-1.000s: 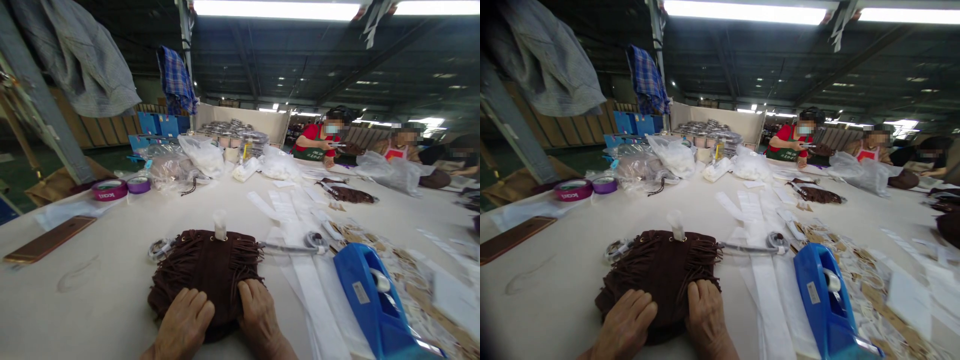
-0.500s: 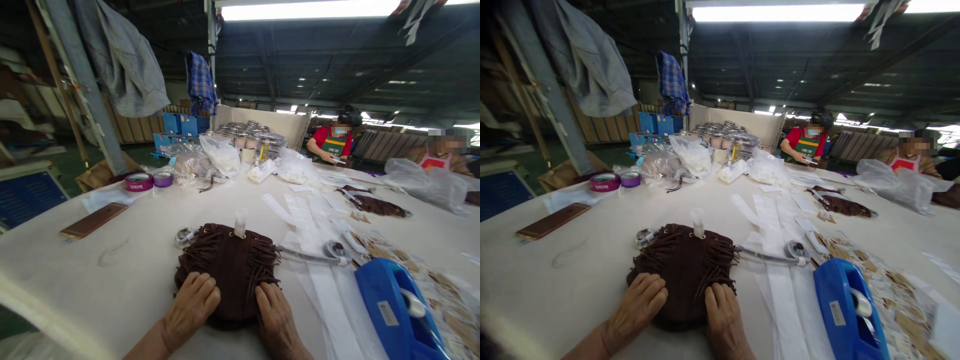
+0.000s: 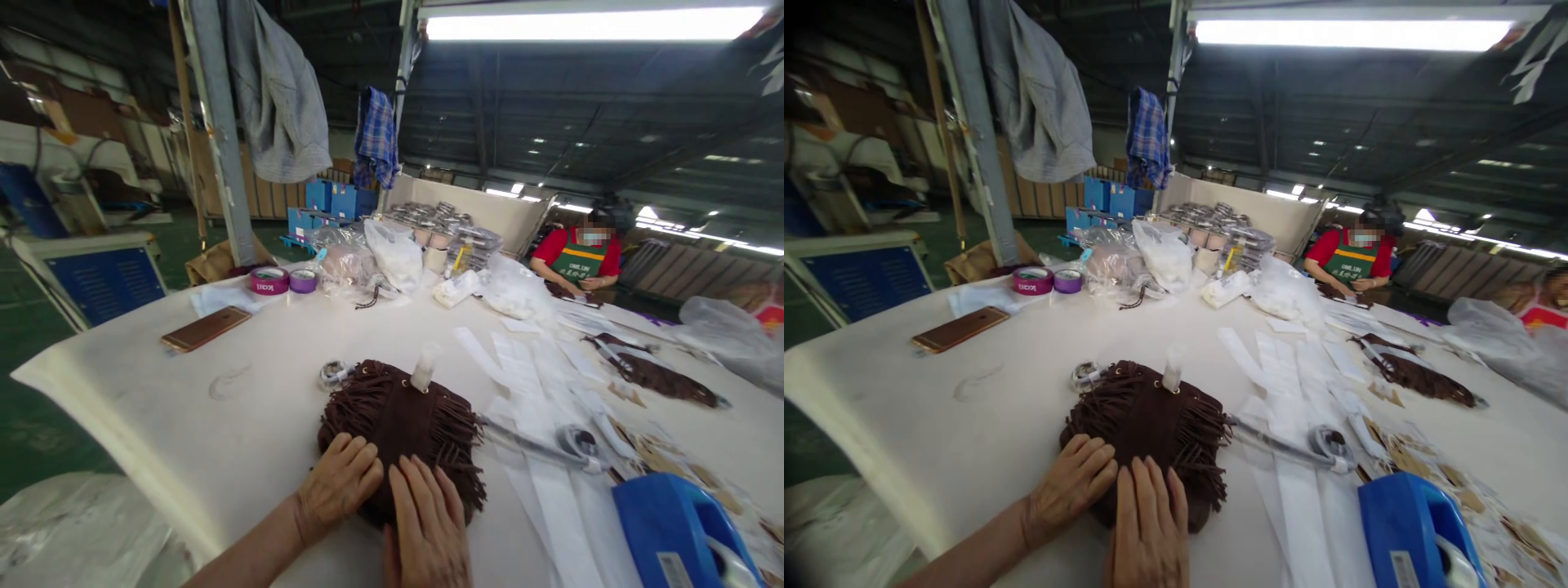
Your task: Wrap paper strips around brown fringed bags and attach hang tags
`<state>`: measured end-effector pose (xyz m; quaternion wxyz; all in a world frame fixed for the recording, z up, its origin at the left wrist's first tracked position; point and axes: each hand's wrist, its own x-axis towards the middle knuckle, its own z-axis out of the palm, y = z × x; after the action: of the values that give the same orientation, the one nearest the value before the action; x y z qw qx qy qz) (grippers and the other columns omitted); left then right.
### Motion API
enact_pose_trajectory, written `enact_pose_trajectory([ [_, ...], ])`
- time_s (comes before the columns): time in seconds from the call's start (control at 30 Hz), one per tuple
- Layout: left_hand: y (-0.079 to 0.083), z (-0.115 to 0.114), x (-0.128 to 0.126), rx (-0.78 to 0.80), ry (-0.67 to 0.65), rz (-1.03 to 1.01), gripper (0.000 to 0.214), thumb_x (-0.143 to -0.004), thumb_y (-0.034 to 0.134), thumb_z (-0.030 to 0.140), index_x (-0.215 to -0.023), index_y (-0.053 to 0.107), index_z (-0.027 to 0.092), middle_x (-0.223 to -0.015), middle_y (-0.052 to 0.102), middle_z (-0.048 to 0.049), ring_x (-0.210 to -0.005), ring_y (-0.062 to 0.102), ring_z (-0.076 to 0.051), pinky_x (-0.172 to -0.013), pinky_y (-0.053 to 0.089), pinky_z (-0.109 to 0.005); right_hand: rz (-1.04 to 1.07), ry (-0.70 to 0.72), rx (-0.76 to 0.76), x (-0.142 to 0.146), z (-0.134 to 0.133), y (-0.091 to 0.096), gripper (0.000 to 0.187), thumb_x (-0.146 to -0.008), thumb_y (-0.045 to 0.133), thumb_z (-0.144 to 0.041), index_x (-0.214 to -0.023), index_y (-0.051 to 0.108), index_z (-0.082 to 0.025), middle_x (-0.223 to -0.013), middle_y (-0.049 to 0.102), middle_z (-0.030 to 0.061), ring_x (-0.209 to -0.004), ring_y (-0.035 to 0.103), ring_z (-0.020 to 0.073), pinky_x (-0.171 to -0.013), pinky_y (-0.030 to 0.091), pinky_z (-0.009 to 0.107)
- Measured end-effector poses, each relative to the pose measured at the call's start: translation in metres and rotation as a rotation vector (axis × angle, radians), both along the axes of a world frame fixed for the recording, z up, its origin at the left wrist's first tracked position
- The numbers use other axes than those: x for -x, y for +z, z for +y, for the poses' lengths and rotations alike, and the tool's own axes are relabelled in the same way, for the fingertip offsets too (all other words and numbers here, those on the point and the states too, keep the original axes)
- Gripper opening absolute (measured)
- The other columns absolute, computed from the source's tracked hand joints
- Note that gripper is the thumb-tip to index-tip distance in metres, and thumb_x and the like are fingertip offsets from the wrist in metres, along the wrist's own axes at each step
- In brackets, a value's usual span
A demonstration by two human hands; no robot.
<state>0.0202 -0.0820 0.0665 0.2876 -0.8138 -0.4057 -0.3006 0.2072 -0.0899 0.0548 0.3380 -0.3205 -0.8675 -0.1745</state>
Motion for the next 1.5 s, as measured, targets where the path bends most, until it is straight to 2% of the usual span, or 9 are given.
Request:
enact_pose_trajectory([
  [0.1, -0.003, -0.001, 0.016, 0.011, 0.078, -0.147, 0.023, -0.084, 0.039, 0.006, -0.097, 0.055, 0.017, -0.097, 0.062, -0.007, -0.093, 0.055, -0.021, -0.085, 0.038, -0.039, -0.053, 0.007, 0.006, 0.015, 0.012, 0.0, 0.048, -0.077, 0.043, -0.008, -0.124, 0.049, -0.009, -0.117, 0.061, 0.0159, -0.108, 0.056, 0.0302, -0.088, 0.043, 0.045],
  [0.23, -0.01, -0.005, 0.036, 0.343, 0.369, -0.857, 0.04, -0.069, 0.053, 0.014, -0.109, 0.049, 0.012, -0.107, 0.06, -0.0155, -0.101, 0.056, -0.029, -0.085, 0.044, -0.046, -0.021, 0.029, 0.058, 0.016, 0.023, -0.003, 0.04, -0.08, 0.04, -0.006, -0.118, 0.052, -0.011, -0.108, 0.067, 0.012, -0.097, 0.063, 0.0251, -0.08, 0.047, 0.038],
  [0.5, 0.007, 0.014, 0.025, 0.79, 0.531, -1.312, 0.021, -0.056, 0.053, 0.002, -0.07, 0.056, 0.017, -0.066, 0.064, -0.0026, -0.066, 0.062, -0.02, -0.06, 0.046, -0.026, -0.083, 0.051, 0.064, 0.005, 0.025, 0.001, 0.046, -0.079, 0.035, -0.002, -0.121, 0.052, -0.012, -0.112, 0.065, 0.0098, -0.103, 0.06, 0.0207, -0.084, 0.048, 0.035],
  [0.6, 0.015, 0.019, 0.023, 0.949, 0.499, -1.473, 0.02, -0.055, 0.046, 0.001, -0.06, 0.056, 0.017, -0.05, 0.056, 0.0007, -0.05, 0.056, -0.017, -0.045, 0.039, -0.022, -0.125, 0.022, 0.011, 0.003, 0.023, 0.004, 0.045, -0.079, 0.033, -0.002, -0.115, 0.058, -0.011, -0.111, 0.065, 0.0099, -0.103, 0.059, 0.0209, -0.085, 0.048, 0.034],
  [0.8, 0.016, 0.016, 0.02, 1.144, 0.39, -1.83, 0.035, -0.052, 0.039, 0.004, -0.077, 0.061, 0.014, -0.048, 0.057, 0.0023, -0.037, 0.047, -0.013, -0.035, 0.034, -0.02, -0.141, 0.001, -0.061, 0.005, 0.018, 0.0, 0.044, -0.085, 0.028, -0.006, -0.114, 0.06, -0.011, -0.115, 0.063, 0.0111, -0.109, 0.055, 0.0242, -0.089, 0.048, 0.037],
  [1.0, 0.021, -0.013, 0.022, 1.271, 0.224, -1.965, 0.022, -0.05, 0.056, 0.013, -0.072, 0.06, 0.013, -0.067, 0.066, -0.0038, -0.058, 0.06, -0.017, -0.054, 0.051, -0.027, -0.121, -0.014, -0.057, 0.008, 0.016, -0.001, 0.043, -0.089, 0.025, -0.009, -0.112, 0.061, -0.011, -0.112, 0.065, 0.0111, -0.106, 0.057, 0.0241, -0.089, 0.049, 0.037],
  [1.13, 0.025, -0.035, -0.004, 1.446, -0.012, -2.113, 0.039, -0.048, 0.073, 0.016, -0.086, 0.063, 0.012, -0.085, 0.069, -0.0073, -0.074, 0.063, -0.02, -0.067, 0.053, -0.031, -0.106, -0.02, -0.029, 0.01, 0.014, -0.003, 0.042, -0.089, 0.026, -0.009, -0.113, 0.06, -0.01, -0.113, 0.064, 0.0108, -0.108, 0.056, 0.0247, -0.09, 0.049, 0.038],
  [1.3, 0.019, -0.029, -0.049, 1.218, 0.058, -2.467, 0.031, -0.063, 0.07, 0.009, -0.093, 0.061, 0.012, -0.083, 0.069, -0.0082, -0.067, 0.063, -0.019, -0.058, 0.053, -0.032, -0.123, -0.001, 0.045, 0.006, 0.016, -0.002, 0.037, -0.087, 0.035, -0.01, -0.118, 0.057, -0.009, -0.117, 0.062, 0.0127, -0.11, 0.055, 0.0267, -0.091, 0.049, 0.04],
  [1.5, 0.012, -0.019, -0.06, 1.128, 0.22, -2.443, 0.022, -0.074, 0.06, 0.002, -0.093, 0.059, 0.012, -0.074, 0.068, -0.0041, -0.055, 0.064, -0.018, -0.05, 0.054, -0.03, -0.201, 0.153, 0.324, -0.017, 0.012, 0.021, 0.047, -0.085, 0.044, -0.021, -0.129, 0.046, -0.008, -0.134, 0.048, 0.0154, -0.127, 0.039, 0.0261, -0.105, 0.036, 0.047],
])
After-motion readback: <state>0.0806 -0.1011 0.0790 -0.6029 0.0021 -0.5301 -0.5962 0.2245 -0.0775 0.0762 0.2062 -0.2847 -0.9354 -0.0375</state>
